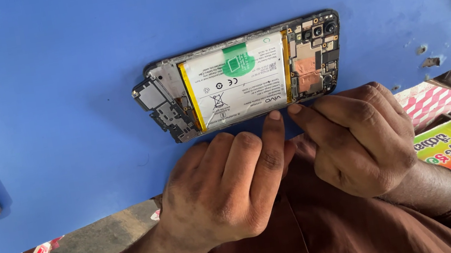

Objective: The person reassembles a disassembled smartphone by hand, placing the motherboard into the chassis and securing it with a screwdriver. They then connect the battery and other internal components.

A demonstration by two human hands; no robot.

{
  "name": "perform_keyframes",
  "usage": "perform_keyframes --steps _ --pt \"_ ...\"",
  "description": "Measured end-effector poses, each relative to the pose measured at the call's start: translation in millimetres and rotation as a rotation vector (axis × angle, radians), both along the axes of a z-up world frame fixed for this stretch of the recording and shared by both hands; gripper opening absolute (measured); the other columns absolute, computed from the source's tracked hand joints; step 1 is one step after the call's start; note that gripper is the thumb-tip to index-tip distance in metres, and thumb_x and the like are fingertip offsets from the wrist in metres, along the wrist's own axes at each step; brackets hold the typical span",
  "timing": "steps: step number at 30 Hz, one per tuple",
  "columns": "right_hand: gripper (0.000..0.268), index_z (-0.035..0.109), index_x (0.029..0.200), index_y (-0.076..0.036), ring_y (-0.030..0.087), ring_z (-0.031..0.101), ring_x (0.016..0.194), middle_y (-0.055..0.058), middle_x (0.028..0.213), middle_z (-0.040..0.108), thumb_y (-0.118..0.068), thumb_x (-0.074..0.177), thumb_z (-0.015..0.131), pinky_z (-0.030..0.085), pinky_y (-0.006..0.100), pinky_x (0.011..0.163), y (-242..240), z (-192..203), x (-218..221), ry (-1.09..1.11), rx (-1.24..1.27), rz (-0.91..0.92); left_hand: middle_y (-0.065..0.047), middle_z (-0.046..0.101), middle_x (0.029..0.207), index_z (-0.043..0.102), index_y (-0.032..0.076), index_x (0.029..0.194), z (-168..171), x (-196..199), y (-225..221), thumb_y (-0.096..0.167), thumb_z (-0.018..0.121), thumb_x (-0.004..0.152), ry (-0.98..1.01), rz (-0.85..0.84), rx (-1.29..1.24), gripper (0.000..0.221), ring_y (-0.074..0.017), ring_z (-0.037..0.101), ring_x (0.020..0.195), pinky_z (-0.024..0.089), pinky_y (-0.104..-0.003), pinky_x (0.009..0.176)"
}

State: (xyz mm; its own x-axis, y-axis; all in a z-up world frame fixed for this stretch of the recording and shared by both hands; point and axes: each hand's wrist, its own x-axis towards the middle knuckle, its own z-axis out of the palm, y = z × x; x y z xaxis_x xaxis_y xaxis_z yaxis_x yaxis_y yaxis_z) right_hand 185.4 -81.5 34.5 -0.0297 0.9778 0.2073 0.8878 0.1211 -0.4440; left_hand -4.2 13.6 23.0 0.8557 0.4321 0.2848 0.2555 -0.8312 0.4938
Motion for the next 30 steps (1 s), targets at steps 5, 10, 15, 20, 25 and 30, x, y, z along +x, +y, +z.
perform_keyframes --steps 5,10,15,20,25,30 --pt "0.025 0.076 0.098 0.006 0.022 0.062 0.072 0.012 0.09 0.066 -0.018 0.091 0.076 0.048 0.036 0.058 2.6 0.9 0.9 -0.013 0.023 0.004 0.001 0.047 0.079 0.073 -0.006 0.116 2.6 1.5 1.7 0.019 0.074 0.108 0.008 -0.001 -0.013 0.026 -0.0063 0.048 0.063 0.041 -0.023 0.05" --pt "0.025 0.075 0.098 0.006 0.022 0.064 0.073 0.013 0.091 0.067 -0.017 0.092 0.075 0.048 0.037 0.058 3.8 1.1 1.1 -0.013 0.012 0.013 0.0 0.048 0.081 0.072 -0.007 0.116 5.0 2.1 2.8 0.013 0.074 0.105 0.031 -0.004 -0.039 0.023 -0.0065 0.049 0.064 0.04 -0.023 0.049" --pt "0.025 0.075 0.099 0.006 0.023 0.063 0.071 0.013 0.089 0.065 -0.017 0.09 0.076 0.049 0.036 0.057 1.8 2.9 1.7 -0.001 0.016 0.011 0.0 0.048 0.081 0.071 -0.006 0.114 8.8 1.6 4.6 0.02 0.075 0.105 0.007 0.0 -0.081 0.028 -0.0063 0.049 0.062 0.041 -0.023 0.049" --pt "0.017 0.074 0.098 0.006 0.025 0.063 0.071 0.013 0.088 0.064 -0.002 0.084 0.079 0.051 0.037 0.059 -0.4 1.9 1.0 0.071 0.04 0.004 0.0 0.05 0.085 0.072 -0.005 0.118 6.3 -12.2 7.5 0.018 0.074 0.109 -0.046 -0.059 -0.085 0.026 -0.0076 0.051 0.065 0.042 -0.026 0.054" --pt "0.021 0.074 0.098 0.006 0.024 0.064 0.071 0.012 0.089 0.065 0.01 0.078 0.072 0.051 0.038 0.059 3.1 -2.6 -2.6 0.101 0.06 0.088 0.002 0.051 0.075 0.074 -0.002 0.106 -1.5 -21.9 0.6 0.023 0.076 0.106 -0.064 0.01 0.003 0.025 -0.0063 0.051 0.059 0.037 -0.024 0.05" --pt "0.025 0.075 0.102 0.005 0.023 0.063 0.072 0.011 0.088 0.064 0.008 0.078 0.074 0.05 0.038 0.059 7.2 -2.5 -12.2 0.089 0.004 0.07 0.003 0.052 0.073 0.076 -0.001 0.103 -2.9 -31.1 2.5 0.025 0.076 0.105 -0.029 0.032 -0.017 0.026 -0.0067 0.052 0.059 0.038 -0.024 0.05"
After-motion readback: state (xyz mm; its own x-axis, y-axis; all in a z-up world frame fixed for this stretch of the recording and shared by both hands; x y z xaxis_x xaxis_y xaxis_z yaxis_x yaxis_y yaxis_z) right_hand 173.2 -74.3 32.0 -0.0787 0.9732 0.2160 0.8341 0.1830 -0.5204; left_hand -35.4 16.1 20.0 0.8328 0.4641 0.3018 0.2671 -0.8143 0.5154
